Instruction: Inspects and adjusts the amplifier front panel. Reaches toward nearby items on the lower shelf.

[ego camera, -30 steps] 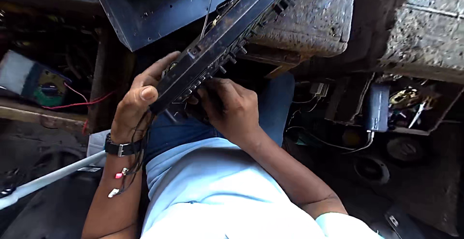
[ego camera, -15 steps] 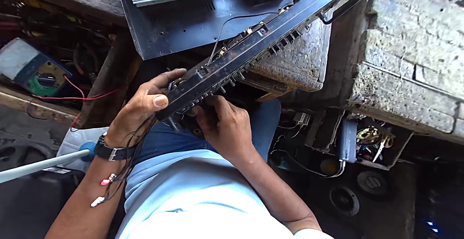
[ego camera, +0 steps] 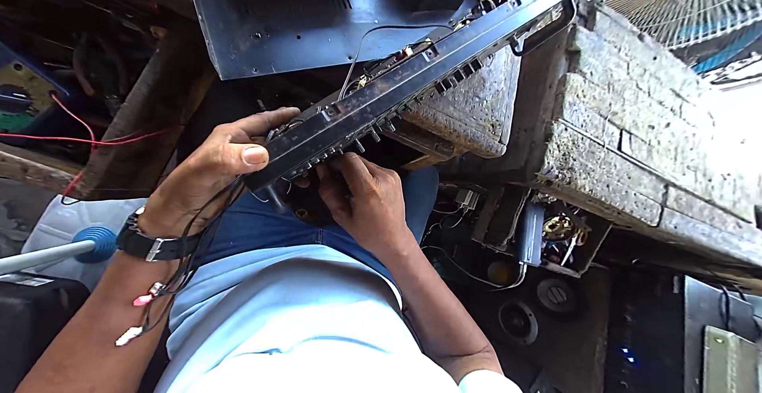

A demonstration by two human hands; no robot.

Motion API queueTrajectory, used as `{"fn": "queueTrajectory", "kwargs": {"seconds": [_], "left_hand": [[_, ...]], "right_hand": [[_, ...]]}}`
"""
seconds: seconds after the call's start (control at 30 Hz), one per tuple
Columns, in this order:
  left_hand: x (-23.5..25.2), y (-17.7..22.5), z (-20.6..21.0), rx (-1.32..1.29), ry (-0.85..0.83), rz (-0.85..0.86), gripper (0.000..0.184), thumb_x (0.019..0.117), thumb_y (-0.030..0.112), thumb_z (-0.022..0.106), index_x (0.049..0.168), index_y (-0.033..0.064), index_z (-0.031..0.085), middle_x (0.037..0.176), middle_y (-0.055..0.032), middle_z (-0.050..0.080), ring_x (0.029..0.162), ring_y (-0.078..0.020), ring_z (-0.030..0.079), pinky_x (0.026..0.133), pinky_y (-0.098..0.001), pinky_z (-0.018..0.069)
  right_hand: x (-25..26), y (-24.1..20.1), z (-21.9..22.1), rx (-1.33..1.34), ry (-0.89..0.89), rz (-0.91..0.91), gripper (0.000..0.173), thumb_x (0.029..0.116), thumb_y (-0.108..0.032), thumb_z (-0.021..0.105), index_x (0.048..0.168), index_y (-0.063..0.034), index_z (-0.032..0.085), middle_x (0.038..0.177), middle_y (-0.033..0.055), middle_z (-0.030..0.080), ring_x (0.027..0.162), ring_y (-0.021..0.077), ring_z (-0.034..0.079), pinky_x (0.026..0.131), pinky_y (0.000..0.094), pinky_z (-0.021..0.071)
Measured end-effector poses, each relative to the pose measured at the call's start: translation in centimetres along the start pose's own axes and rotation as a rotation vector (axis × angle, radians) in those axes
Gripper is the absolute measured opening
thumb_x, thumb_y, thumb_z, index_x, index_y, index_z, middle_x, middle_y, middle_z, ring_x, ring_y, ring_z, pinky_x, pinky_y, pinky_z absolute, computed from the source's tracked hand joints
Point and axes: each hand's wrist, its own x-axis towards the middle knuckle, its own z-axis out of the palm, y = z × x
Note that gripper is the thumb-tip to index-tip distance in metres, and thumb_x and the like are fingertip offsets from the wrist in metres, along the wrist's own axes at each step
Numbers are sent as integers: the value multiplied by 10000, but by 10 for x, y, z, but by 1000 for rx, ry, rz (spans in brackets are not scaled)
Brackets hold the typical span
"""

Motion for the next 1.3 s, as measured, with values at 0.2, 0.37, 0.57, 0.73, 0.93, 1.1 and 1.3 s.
{"fn": "queueTrajectory", "kwargs": {"seconds": [0.2,0.37,0.57,0.73,0.93,1.1,1.3], "left_hand": [[0,-2,3,-40,-17,12,815,879,561,703,1500,76,497,1257,-84,696,1075,-171,702,898,-307,605],[2,0,2,-60,-31,-29,803,869,546,703,1499,90,504,1235,-100,699,1008,-199,721,820,-328,632],[0,-1,3,-4,-24,-19,790,888,579,670,1512,125,503,1263,-77,693,1045,-170,708,834,-308,623],[-8,-1,7,77,-19,12,714,975,543,544,1552,136,443,1315,-55,659,1083,-131,687,860,-284,605],[0,-1,5,14,7,-8,784,879,604,665,1506,157,517,1243,-36,698,1000,-110,708,774,-250,611],[2,2,7,50,24,-18,859,788,621,744,1499,185,537,1231,-35,705,993,-100,706,787,-234,605],[6,-2,3,27,-42,-27,874,800,669,724,1513,206,519,1234,-99,701,990,-201,725,738,-302,633]], "right_hand": [[-10,-2,9,64,112,33,138,938,-165,691,883,-38,693,715,33,636,598,126,615,508,296,510],[-18,1,3,438,122,275,240,1024,-201,623,874,-23,679,627,-11,589,497,40,525,438,221,466],[-10,4,1,1151,17,672,348,1087,-319,523,978,-27,680,652,75,605,464,90,542,392,217,458],[-5,6,4,1394,-14,782,275,1073,-278,545,973,-46,652,672,45,595,506,70,540,459,201,473],[-2,18,12,1339,-24,658,182,1037,-181,587,928,-59,666,651,-6,531,491,12,414,455,160,346],[1,29,-1,1206,-92,628,206,1032,-155,594,904,-10,664,638,0,564,516,18,472,486,173,399],[10,62,-25,964,66,609,277,1079,-278,519,1013,-38,640,653,36,572,520,72,525,476,206,447]]}}
